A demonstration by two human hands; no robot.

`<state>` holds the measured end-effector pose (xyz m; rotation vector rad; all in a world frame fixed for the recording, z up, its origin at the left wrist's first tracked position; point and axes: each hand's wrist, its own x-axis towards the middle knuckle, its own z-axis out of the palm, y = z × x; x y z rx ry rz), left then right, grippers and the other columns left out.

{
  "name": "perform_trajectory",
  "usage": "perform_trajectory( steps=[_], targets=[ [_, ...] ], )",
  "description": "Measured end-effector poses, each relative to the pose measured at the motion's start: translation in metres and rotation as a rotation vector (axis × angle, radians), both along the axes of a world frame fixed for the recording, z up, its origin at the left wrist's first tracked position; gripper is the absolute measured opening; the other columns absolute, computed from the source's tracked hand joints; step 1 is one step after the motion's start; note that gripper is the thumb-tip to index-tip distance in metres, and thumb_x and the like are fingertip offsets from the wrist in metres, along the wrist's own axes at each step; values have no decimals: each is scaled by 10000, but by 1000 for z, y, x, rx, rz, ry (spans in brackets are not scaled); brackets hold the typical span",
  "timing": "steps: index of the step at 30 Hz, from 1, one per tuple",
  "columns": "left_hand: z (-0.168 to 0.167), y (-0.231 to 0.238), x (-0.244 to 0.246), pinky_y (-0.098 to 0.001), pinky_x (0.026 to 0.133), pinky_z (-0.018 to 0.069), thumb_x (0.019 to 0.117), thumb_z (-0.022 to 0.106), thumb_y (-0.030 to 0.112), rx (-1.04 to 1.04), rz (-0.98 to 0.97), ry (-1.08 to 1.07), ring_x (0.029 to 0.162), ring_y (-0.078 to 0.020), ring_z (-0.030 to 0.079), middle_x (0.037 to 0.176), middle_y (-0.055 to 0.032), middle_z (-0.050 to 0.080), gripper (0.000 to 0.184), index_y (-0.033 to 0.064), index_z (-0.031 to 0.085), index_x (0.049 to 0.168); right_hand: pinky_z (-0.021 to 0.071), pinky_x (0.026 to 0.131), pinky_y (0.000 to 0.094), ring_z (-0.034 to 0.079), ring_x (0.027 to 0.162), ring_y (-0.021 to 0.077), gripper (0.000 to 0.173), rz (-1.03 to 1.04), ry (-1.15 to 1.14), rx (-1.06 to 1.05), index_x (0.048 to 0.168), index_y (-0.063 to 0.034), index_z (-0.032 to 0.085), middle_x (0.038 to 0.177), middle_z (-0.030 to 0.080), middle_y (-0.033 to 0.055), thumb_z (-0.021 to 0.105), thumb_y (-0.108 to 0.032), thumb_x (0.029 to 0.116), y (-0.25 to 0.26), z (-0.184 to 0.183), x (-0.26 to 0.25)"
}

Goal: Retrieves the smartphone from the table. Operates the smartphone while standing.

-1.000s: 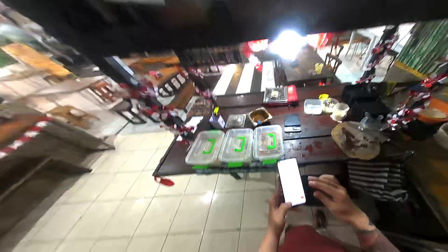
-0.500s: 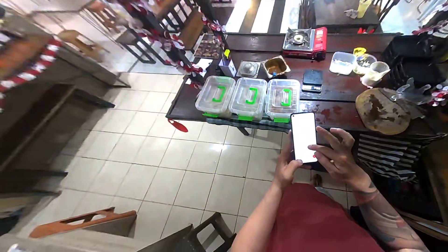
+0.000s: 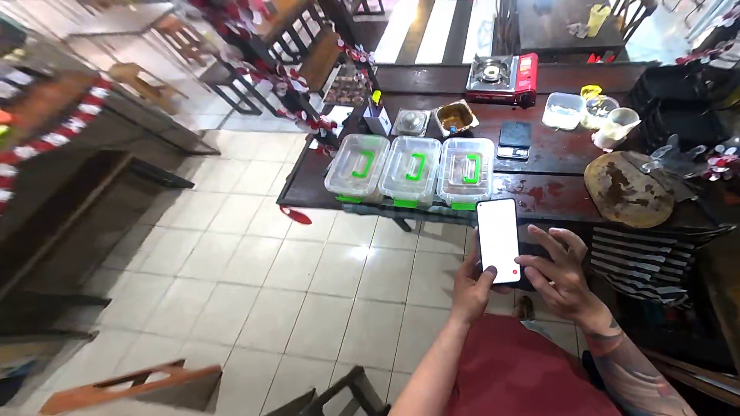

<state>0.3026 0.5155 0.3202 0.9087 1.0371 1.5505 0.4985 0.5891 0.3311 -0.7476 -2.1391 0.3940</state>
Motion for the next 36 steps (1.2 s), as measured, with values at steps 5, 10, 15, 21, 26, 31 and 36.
perform_trajectory(
  steps=[5, 10, 15, 21, 26, 31, 36],
  targets=[
    [-14, -1, 1, -415, 623, 651, 939, 641, 324, 122, -46, -11, 935, -252, 748, 1415, -160, 605, 896, 3, 163, 1625, 248, 1206, 535, 388, 1469, 241, 271, -38, 51, 26, 1178, -348, 767, 1500, 566, -60, 529, -374, 1050, -1, -1, 7],
    [-20, 1, 1, -450, 698, 650, 913, 697, 355, 185, -168, -85, 1111, -293, 702, 1541, -148, 487, 1019, 122, 39, 1656, 260, 1204, 496, 368, 1477, 186, 275, -85, 41, 101, 1238, -389, 733, 1532, 521, -132, 520, -391, 1063, 4, -14, 10],
    [-22, 3, 0, -476, 727, 644, 891, 703, 305, 209, -229, -82, 1189, -319, 661, 1591, -161, 412, 1067, 137, -23, 1654, 287, 1191, 467, 410, 1444, 165, 264, -129, 44, 168, 1254, -386, 721, 1504, 548, -131, 550, -386, 1052, 6, -26, 10],
    [-24, 3, -3, -487, 725, 644, 885, 706, 294, 181, -228, -84, 1172, -332, 663, 1564, -172, 440, 1035, 170, 34, 1662, 301, 1186, 476, 406, 1447, 169, 275, -130, 57, 132, 1273, -359, 719, 1507, 544, -139, 557, -359, 1050, 1, -28, 8],
    [-17, 3, -7, -471, 715, 651, 877, 738, 393, 191, -195, -45, 1134, -327, 682, 1540, -186, 465, 1076, 105, 53, 1655, 299, 1187, 496, 408, 1454, 202, 303, -131, 10, 101, 1306, -338, 702, 1514, 548, -97, 547, -386, 1050, -1, -15, 2],
    [-10, -2, -13, -495, 720, 649, 885, 703, 335, 186, -199, -28, 1125, -337, 683, 1546, -207, 443, 1075, 60, -8, 1643, 286, 1170, 553, 408, 1451, 274, 322, -104, -50, 65, 1325, -339, 691, 1523, 546, -24, 543, -404, 1047, 1, 0, -9],
    [-9, -8, -14, -506, 724, 648, 865, 684, 238, 161, -166, -59, 1115, -340, 689, 1537, -203, 449, 1039, 73, 15, 1641, 224, 1177, 597, 350, 1480, 306, 324, -71, -98, 71, 1330, -373, 695, 1561, 502, -24, 519, -400, 1059, 1, 4, -17]
  ],
)
